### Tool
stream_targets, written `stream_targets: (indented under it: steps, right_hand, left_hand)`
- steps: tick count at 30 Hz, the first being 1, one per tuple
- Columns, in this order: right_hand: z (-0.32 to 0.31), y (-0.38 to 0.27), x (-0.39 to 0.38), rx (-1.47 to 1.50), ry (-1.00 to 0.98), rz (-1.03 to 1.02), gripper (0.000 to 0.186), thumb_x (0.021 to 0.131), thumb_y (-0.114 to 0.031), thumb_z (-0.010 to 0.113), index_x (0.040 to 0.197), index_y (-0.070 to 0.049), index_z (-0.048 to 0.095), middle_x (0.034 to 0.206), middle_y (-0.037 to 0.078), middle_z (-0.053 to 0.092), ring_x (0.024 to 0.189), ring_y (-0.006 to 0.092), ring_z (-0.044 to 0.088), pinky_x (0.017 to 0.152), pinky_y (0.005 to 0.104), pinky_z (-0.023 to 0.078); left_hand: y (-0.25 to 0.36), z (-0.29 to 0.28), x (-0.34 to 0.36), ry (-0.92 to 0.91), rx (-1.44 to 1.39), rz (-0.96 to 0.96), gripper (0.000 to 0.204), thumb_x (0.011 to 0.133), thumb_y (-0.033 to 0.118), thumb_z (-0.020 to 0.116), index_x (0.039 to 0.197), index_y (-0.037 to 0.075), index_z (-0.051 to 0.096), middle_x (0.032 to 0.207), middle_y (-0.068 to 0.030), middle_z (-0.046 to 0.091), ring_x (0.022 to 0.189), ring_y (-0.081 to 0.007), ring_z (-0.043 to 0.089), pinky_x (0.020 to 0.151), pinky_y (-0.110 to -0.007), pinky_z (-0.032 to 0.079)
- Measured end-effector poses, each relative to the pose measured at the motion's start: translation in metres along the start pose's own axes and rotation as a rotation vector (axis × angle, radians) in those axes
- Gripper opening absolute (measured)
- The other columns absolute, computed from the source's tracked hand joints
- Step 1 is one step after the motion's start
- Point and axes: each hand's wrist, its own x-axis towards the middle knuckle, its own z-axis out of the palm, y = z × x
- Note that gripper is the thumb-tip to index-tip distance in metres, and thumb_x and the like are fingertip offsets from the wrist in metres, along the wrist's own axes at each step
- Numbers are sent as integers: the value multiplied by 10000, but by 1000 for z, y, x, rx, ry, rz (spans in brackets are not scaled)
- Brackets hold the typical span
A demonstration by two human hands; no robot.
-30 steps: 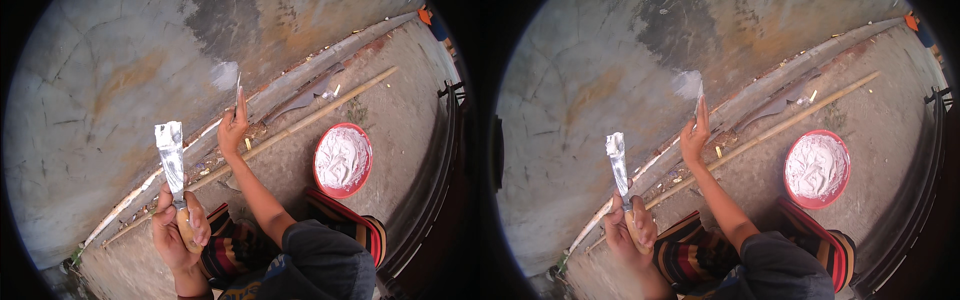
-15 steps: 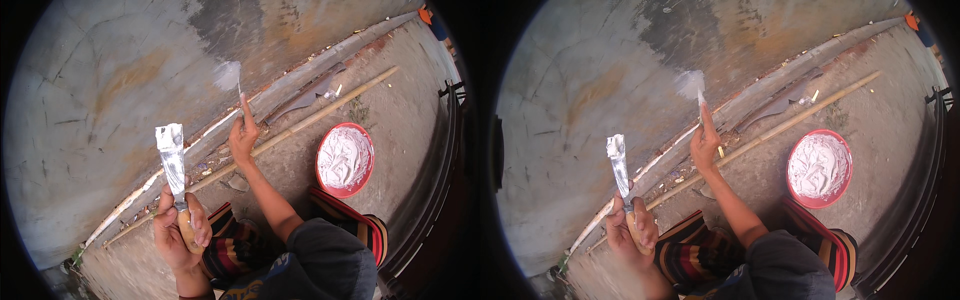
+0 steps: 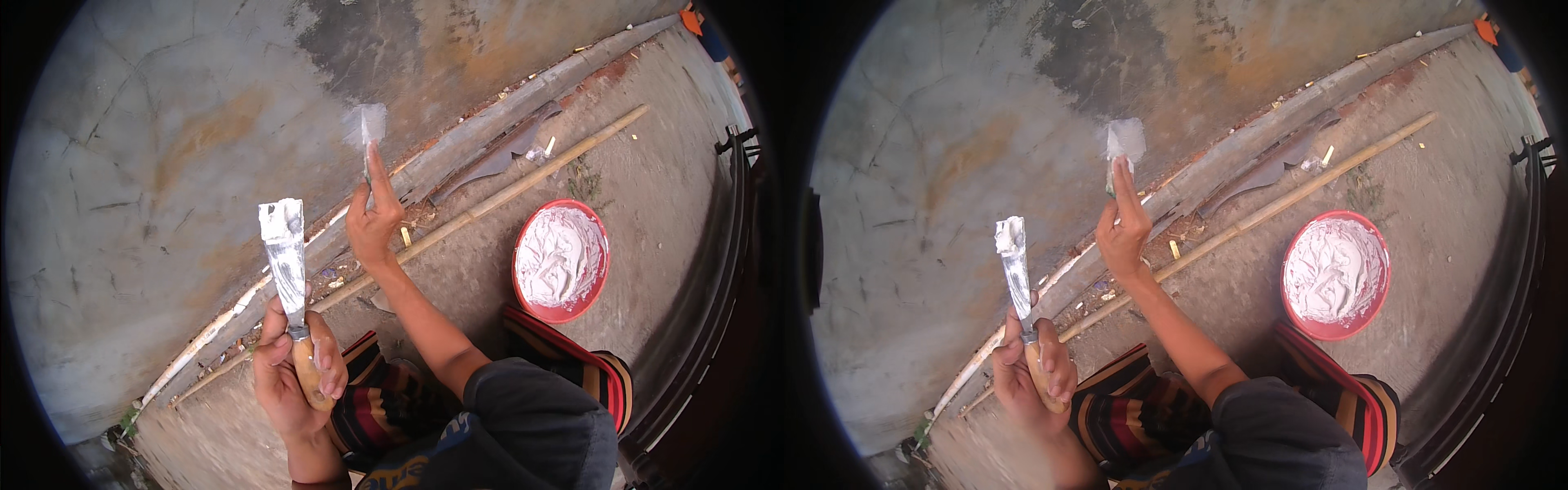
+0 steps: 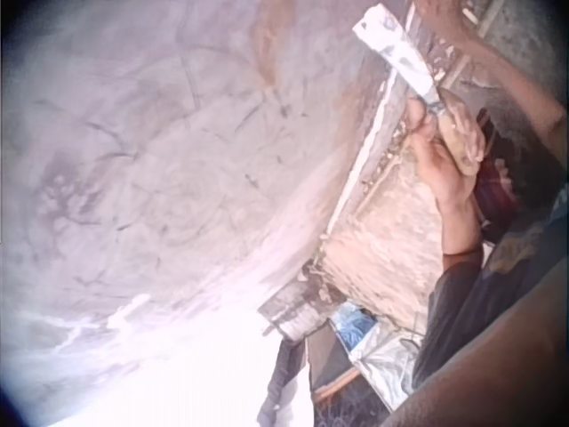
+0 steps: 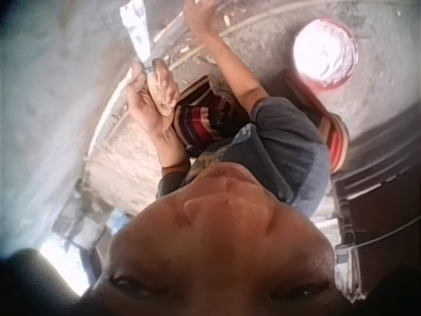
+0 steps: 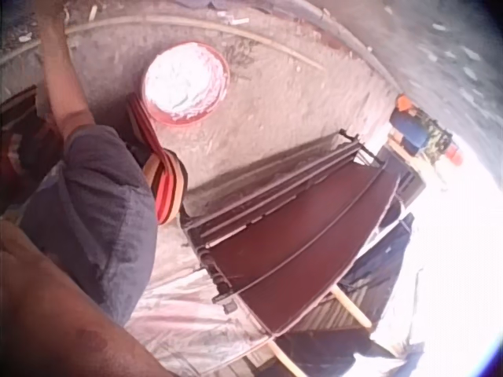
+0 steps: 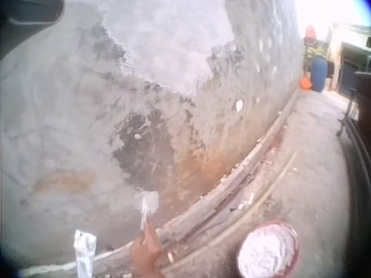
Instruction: The person applies white plaster to a concrete wall using a putty knife and a trowel. They repeatedly scoop plaster from a red bucket and spread it onto the wall surface in small sections.
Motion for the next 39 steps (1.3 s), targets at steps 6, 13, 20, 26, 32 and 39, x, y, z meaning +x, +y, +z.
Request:
stream_targets:
  steps: [6, 13, 20, 26, 32, 39]
  right_hand:
    - [41, 14, 30, -92, 198, 29, 556, 832, 96, 476, 1385, 34, 465, 1406, 237, 479, 1285, 372, 483, 1007, 382, 450]
    - [-4, -3, -19, 101, -115, 89, 556, 824, 118, 453, 1361, -11, 518, 1320, 210, 570, 1243, 363, 529, 1002, 400, 464]
    - [8, 47, 12, -29, 136, 97, 565, 843, 112, 460, 1395, -4, 473, 1385, 204, 517, 1273, 350, 507, 998, 384, 465]
    - [-8, 23, -10, 60, -37, 154, 557, 846, 102, 474, 1397, 23, 455, 1418, 211, 477, 1301, 376, 467, 1034, 390, 438]
    - [22, 22, 58, -103, 271, 25, 549, 870, 76, 495, 1412, 8, 439, 1444, 258, 416, 1327, 370, 432, 1016, 395, 456]
    - [69, 0, 18, -94, 105, -54, 613, 823, 107, 498, 1423, 13, 415, 1495, 259, 328, 1358, 423, 353, 1102, 466, 363]
  left_hand:
    - [-1, 8, 4, -3, 3, -13, 479, 944, 224, 298, 1369, 17, 378, 664, -86, 447, 412, -119, 388, 347, -227, 393]
    - [-3, -1, 1, -4, -14, 12, 476, 944, 224, 312, 1371, 25, 385, 669, -86, 450, 424, -117, 395, 346, -228, 395]
    - [0, 2, 1, -38, 23, 27, 472, 949, 232, 318, 1369, 27, 382, 676, -85, 454, 433, -116, 402, 349, -226, 396]
    - [-2, -1, 1, -27, 13, 2, 471, 944, 236, 319, 1361, 27, 379, 676, -89, 455, 434, -118, 406, 351, -225, 394]
    - [1, 1, -1, 14, -11, 1, 472, 940, 235, 317, 1354, 20, 388, 675, -86, 456, 427, -117, 401, 349, -226, 387]
    - [-6, 6, 12, -64, 20, -28, 462, 942, 232, 316, 1346, 17, 386, 679, -83, 457, 435, -117, 410, 358, -234, 395]
